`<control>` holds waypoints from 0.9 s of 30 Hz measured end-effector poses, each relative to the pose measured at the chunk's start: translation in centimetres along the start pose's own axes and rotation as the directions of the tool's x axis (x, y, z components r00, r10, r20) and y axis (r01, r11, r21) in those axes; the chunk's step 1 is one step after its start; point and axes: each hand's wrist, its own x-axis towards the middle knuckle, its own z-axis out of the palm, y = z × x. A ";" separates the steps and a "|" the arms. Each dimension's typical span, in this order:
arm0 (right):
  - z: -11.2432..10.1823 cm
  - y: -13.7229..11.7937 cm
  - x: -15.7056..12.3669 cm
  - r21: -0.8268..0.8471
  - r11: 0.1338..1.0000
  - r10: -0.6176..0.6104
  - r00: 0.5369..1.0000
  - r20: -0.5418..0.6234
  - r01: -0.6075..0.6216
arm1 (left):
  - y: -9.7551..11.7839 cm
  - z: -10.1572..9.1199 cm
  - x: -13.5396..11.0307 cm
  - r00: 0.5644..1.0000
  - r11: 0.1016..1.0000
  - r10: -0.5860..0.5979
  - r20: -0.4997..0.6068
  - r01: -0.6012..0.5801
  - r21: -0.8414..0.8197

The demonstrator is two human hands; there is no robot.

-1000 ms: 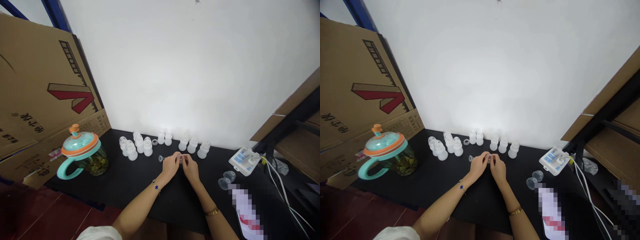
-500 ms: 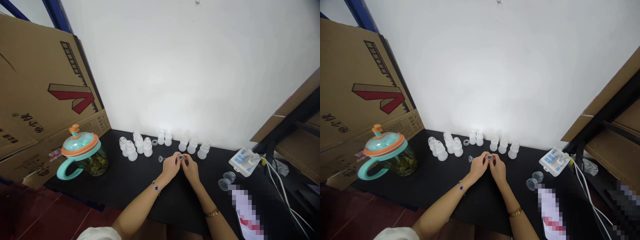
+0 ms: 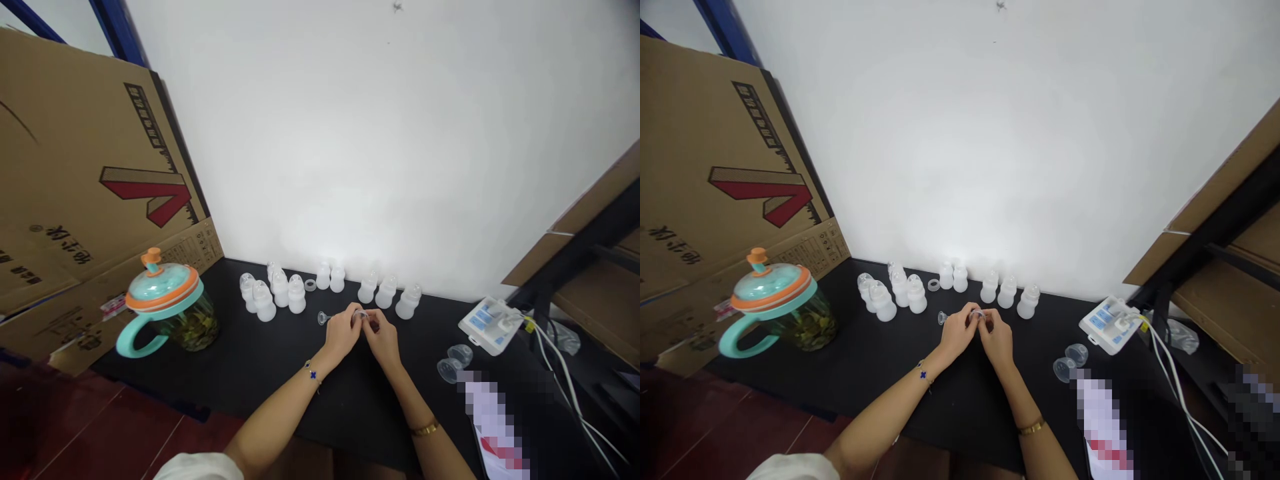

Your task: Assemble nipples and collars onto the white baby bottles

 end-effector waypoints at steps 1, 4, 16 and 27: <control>0.0 -0.1 0.0 0.008 1.000 -0.007 1.000 0.009 0.007 | 0.0 -0.1 0.1 1.000 1.000 -0.016 0.004 0.016 0.006; 0.0 -0.5 -0.2 0.039 0.998 -0.048 0.997 0.053 0.046 | -0.3 -0.5 0.3 0.998 0.997 -0.065 0.012 0.064 0.031; 0.5 0.3 -0.6 -0.014 0.993 -0.114 0.989 0.089 0.116 | -1.6 0.0 0.6 0.994 0.995 -0.095 -0.052 0.092 -0.048; 0.2 -0.3 0.6 0.597 0.758 0.254 0.962 0.103 -0.264 | -1.4 0.4 1.1 0.994 0.756 -0.109 0.028 0.101 -0.647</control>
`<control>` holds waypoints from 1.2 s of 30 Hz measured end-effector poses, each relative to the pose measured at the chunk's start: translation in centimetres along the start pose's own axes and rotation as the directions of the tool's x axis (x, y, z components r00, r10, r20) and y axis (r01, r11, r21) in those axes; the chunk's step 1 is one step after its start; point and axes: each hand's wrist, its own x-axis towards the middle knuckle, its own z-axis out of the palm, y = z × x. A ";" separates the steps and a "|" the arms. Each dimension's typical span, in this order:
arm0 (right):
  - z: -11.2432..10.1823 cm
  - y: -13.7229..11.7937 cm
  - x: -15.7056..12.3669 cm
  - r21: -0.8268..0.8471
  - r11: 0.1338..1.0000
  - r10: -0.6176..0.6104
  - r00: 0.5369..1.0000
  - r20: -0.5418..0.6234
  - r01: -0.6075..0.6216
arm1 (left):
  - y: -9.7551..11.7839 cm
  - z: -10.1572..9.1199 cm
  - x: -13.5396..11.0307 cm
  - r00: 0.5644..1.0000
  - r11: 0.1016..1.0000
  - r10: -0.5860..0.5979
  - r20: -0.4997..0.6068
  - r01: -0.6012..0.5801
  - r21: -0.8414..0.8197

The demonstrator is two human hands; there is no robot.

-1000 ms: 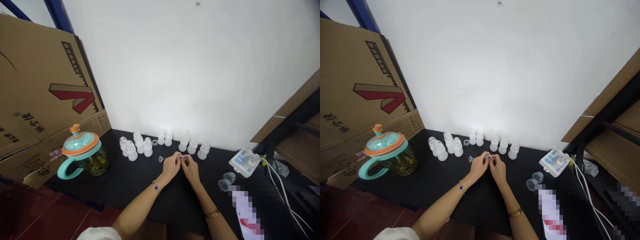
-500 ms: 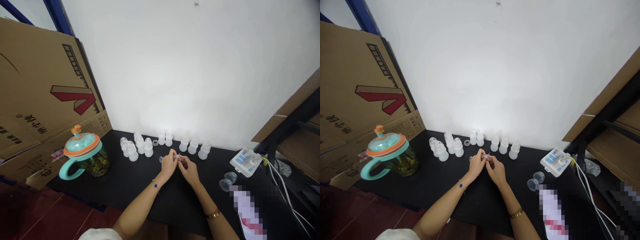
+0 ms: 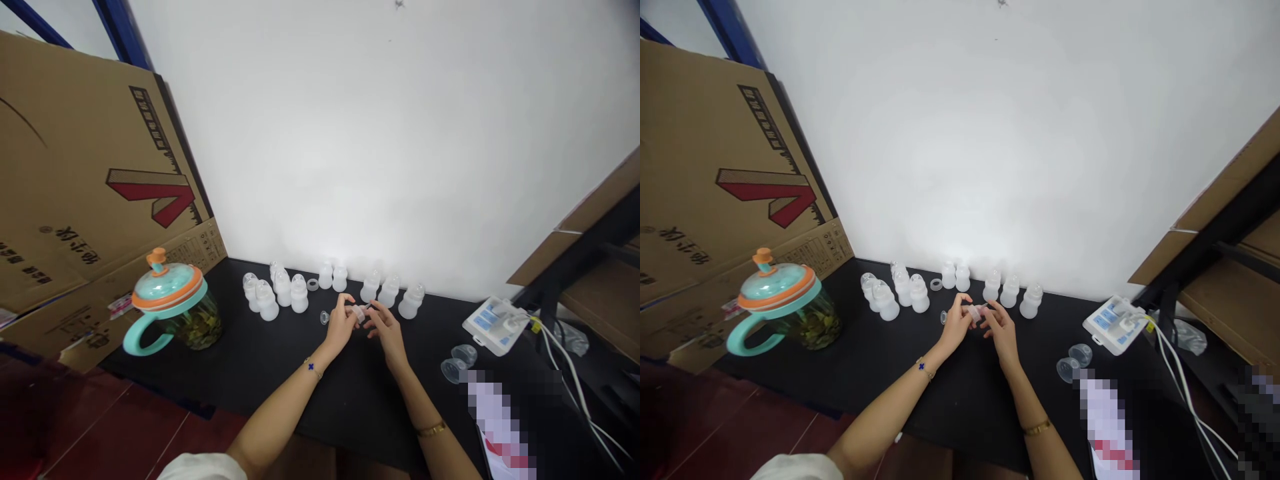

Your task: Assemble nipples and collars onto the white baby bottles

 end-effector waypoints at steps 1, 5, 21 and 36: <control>-0.1 -0.1 0.1 0.011 1.000 0.017 1.000 0.024 -0.017 | -0.1 0.1 0.1 1.000 0.999 -0.016 0.017 0.017 -0.033; -0.6 -0.1 0.5 -0.035 0.998 -0.044 0.999 0.013 0.044 | -0.5 0.3 0.4 0.995 0.990 -0.066 0.076 0.075 -0.119; -0.9 -0.2 0.2 -0.209 0.959 -0.224 0.962 -0.154 0.190 | 1.0 0.5 -0.1 0.928 0.839 -0.215 0.304 0.335 -0.429; -0.7 -0.6 0.0 -0.285 0.920 -0.300 0.951 -0.072 0.269 | -0.1 0.5 0.7 0.853 0.750 -0.341 0.394 0.500 -0.433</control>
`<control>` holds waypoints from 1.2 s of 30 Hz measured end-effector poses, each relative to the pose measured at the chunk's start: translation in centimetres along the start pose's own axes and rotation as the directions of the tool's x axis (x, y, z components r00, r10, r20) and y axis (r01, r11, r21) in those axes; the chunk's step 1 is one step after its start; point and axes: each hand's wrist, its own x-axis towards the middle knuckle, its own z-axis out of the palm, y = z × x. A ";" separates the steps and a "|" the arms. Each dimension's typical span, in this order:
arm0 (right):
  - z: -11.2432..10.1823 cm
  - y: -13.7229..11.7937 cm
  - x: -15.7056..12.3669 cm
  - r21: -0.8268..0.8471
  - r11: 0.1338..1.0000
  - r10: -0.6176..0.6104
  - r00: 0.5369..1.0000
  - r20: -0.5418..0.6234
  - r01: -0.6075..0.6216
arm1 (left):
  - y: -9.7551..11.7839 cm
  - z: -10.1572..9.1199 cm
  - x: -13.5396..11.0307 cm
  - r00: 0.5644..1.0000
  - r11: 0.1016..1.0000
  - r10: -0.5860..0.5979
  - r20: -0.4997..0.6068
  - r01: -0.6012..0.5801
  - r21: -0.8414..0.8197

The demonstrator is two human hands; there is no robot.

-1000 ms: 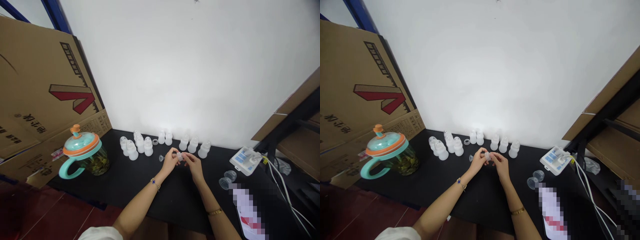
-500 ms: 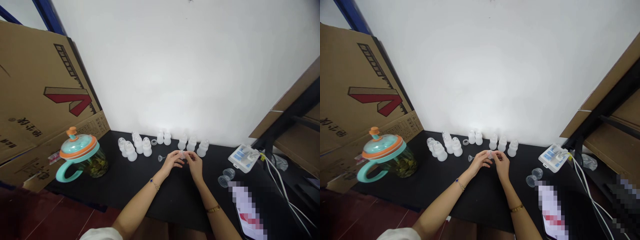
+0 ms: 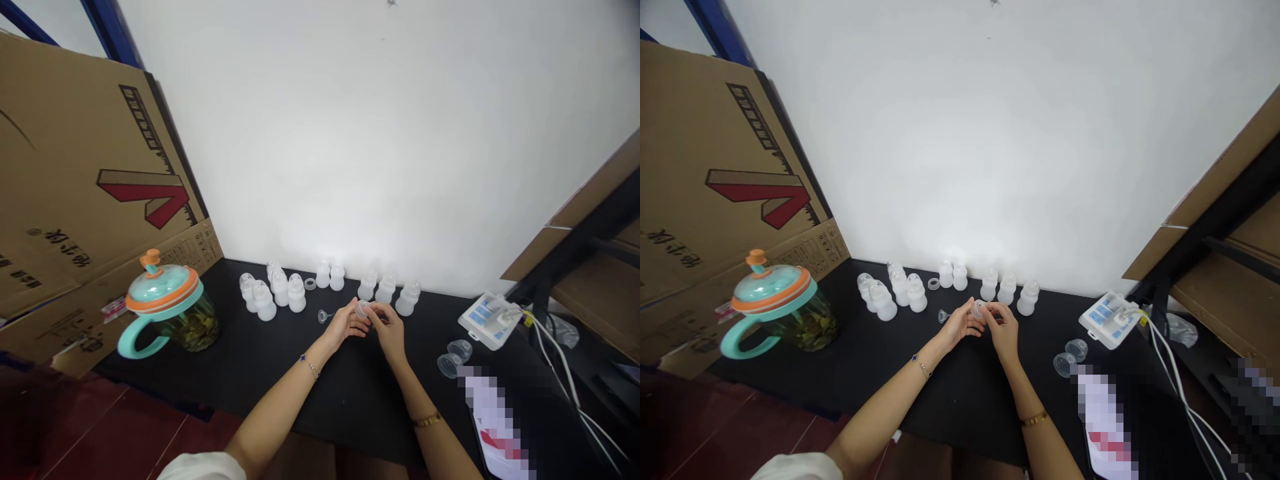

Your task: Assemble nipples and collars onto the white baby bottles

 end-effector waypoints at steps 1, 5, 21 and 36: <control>0.0 0.1 0.0 -0.008 1.000 -0.004 1.000 -0.003 0.004 | 0.0 -0.1 0.1 1.000 1.000 0.011 -0.014 -0.010 0.024; -0.1 0.4 0.2 -0.003 1.000 0.024 0.998 -0.061 -0.024 | 0.3 -0.6 0.2 0.957 0.953 0.213 -0.195 -0.159 0.258; -0.2 1.2 1.0 0.377 0.902 0.265 0.959 -0.101 -0.209 | 5.4 -1.8 1.1 0.642 0.102 0.753 -0.145 0.104 0.989; 0.2 0.7 0.9 0.523 0.807 0.307 0.951 0.022 -0.273 | 6.2 -1.6 3.2 0.704 -0.076 0.701 -0.112 0.230 0.970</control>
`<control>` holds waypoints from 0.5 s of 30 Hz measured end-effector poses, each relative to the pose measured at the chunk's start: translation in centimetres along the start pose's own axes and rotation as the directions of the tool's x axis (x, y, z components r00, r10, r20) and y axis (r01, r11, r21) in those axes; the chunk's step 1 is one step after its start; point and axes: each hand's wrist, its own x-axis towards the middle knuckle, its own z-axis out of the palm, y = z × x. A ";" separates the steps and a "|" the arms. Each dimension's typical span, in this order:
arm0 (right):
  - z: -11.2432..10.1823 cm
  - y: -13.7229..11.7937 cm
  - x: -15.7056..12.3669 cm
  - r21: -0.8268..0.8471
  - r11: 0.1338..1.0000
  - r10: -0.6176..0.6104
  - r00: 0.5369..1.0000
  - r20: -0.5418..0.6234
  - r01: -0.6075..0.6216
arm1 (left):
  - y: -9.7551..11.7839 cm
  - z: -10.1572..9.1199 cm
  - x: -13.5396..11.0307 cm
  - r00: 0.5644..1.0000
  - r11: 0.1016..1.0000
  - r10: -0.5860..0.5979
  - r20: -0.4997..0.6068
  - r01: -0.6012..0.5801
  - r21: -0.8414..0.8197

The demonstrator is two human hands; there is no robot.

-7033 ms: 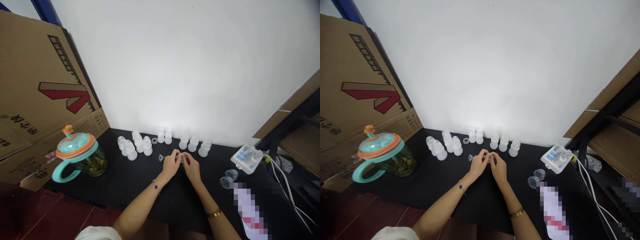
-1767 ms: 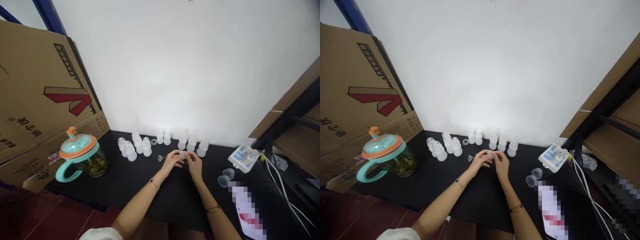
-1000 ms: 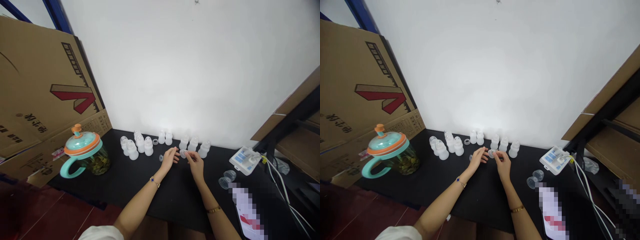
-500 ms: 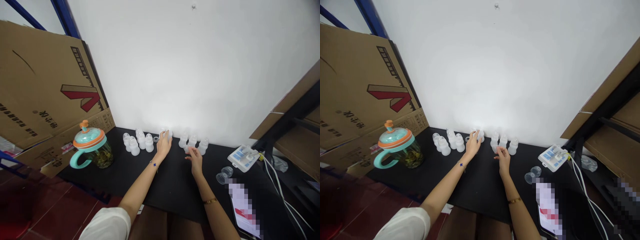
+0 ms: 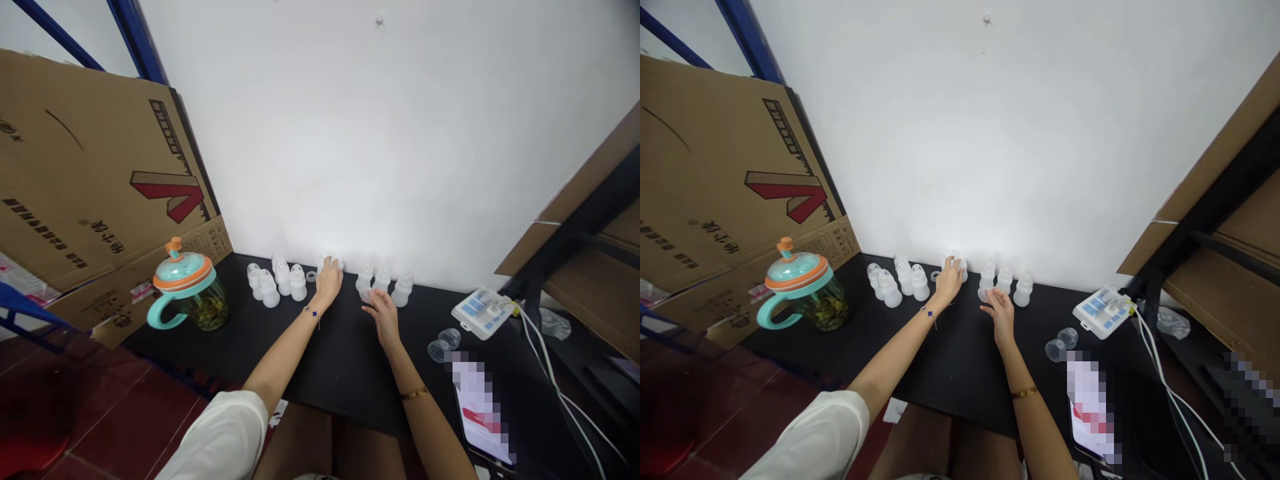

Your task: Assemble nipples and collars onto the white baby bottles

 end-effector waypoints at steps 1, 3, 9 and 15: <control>0.0 0.0 0.0 0.002 1.000 0.000 1.000 0.002 0.000 | 0.0 0.0 0.1 1.000 1.000 0.002 0.002 -0.002 -0.006; 0.0 0.1 0.1 0.008 1.000 0.006 1.000 0.007 -0.006 | 0.0 -0.1 0.1 1.000 1.000 0.005 0.004 -0.005 -0.026; -0.1 0.7 0.3 0.056 0.997 0.050 0.998 0.028 -0.051 | -0.1 -0.6 -0.7 0.999 0.991 0.011 -0.035 -0.016 -0.134; -0.3 0.7 0.3 0.064 0.993 0.095 0.994 0.054 -0.098 | -0.5 -1.2 -1.3 0.993 0.865 -0.039 -0.110 -0.022 -0.501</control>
